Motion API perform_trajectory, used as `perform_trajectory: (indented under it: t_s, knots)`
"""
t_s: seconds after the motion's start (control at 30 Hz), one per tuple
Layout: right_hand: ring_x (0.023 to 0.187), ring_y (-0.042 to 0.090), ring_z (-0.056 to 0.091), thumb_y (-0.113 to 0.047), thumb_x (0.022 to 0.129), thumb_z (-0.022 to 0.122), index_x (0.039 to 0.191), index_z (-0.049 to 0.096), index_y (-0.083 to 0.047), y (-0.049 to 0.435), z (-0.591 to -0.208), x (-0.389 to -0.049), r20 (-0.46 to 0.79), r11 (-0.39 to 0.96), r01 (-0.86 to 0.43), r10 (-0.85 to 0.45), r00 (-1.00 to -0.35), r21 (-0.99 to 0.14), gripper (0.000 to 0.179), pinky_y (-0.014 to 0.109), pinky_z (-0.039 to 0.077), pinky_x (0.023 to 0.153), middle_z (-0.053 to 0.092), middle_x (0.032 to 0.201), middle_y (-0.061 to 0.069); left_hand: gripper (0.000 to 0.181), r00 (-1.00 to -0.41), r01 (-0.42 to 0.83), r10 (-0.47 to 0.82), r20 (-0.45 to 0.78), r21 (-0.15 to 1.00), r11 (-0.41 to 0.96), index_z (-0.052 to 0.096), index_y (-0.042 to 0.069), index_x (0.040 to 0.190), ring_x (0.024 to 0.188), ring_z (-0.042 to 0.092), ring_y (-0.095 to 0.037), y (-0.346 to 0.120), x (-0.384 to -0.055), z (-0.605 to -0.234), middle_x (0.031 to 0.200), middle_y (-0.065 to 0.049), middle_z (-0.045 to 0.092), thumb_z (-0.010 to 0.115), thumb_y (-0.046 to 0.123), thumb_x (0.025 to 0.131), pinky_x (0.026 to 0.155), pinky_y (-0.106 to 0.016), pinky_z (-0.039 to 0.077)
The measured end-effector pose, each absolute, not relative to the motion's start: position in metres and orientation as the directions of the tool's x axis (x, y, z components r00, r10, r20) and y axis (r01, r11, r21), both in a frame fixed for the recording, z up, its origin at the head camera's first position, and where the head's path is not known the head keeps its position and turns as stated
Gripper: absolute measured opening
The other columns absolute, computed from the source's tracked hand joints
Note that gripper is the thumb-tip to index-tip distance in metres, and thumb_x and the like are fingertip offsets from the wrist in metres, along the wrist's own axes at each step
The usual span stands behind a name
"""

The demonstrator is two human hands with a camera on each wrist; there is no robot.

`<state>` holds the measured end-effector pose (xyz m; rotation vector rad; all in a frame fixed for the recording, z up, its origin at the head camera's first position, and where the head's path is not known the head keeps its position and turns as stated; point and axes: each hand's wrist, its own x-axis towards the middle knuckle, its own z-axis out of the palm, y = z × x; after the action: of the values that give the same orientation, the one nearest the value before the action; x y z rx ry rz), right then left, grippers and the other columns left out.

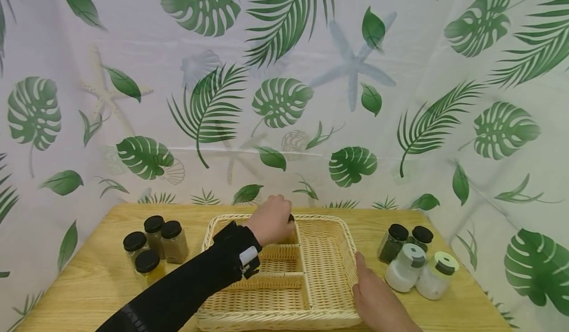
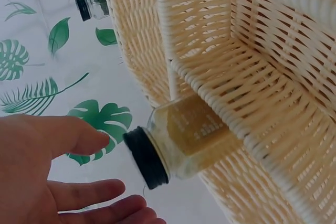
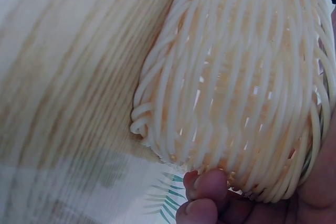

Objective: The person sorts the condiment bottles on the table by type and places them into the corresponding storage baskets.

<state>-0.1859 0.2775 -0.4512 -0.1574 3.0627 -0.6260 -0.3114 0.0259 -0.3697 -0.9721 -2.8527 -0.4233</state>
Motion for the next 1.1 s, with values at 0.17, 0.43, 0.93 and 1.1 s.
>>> perform_trajectory:
  t_s: [0.17, 0.43, 0.93, 1.1]
  knots:
    - [0.115, 0.042, 0.063, -0.003, 0.097, 0.052, 0.153, 0.018, 0.014, 0.280, -0.451, -0.186, 0.000, 0.916, -0.087, -0.094, -0.996, -0.391, 0.068, 0.053, 0.052, 0.092, 0.060, 0.127, 0.035, 0.022, -0.807, 0.590, 0.561, 0.184, 0.239, 0.771, 0.054, 0.008, 0.079, 0.075, 0.043, -0.023, 0.017, -0.307, -0.364, 0.085, -0.010, 0.052, 0.063, 0.017, 0.097, 0.069, -0.035, 0.031]
    - [0.117, 0.044, 0.062, -0.003, 0.097, 0.051, 0.153, 0.018, 0.014, 0.280, -0.450, -0.188, -0.013, 0.913, -0.071, -0.084, -0.996, -0.401, 0.068, 0.055, 0.051, 0.094, 0.059, 0.128, 0.036, 0.017, -0.831, 0.547, 0.507, 0.230, 0.168, 0.820, 0.065, 0.008, 0.089, 0.076, 0.054, -0.022, -0.001, -0.299, -0.361, 0.084, -0.007, 0.056, 0.066, 0.024, 0.095, 0.062, -0.035, 0.045]
    - [0.121, 0.046, 0.059, -0.004, 0.097, 0.052, 0.154, 0.016, 0.012, 0.282, -0.453, -0.190, -0.089, 0.899, -0.004, -0.047, -0.995, -0.437, 0.070, 0.057, 0.049, 0.096, 0.056, 0.133, 0.035, 0.029, -0.827, 0.522, 0.467, 0.313, 0.119, 0.844, 0.072, 0.003, 0.109, 0.083, 0.063, -0.028, -0.039, -0.277, -0.360, 0.094, -0.010, 0.066, 0.068, 0.029, 0.094, 0.069, -0.039, 0.053]
    - [0.123, 0.045, 0.058, -0.005, 0.097, 0.053, 0.154, 0.016, 0.013, 0.280, -0.453, -0.190, -0.058, 0.904, -0.039, -0.070, -0.996, -0.425, 0.070, 0.057, 0.048, 0.097, 0.055, 0.136, 0.035, 0.029, -0.839, 0.487, 0.423, 0.342, 0.128, 0.864, 0.072, 0.003, 0.106, 0.083, 0.065, -0.026, -0.058, -0.268, -0.362, 0.093, -0.009, 0.067, 0.072, 0.028, 0.092, 0.070, -0.040, 0.054]
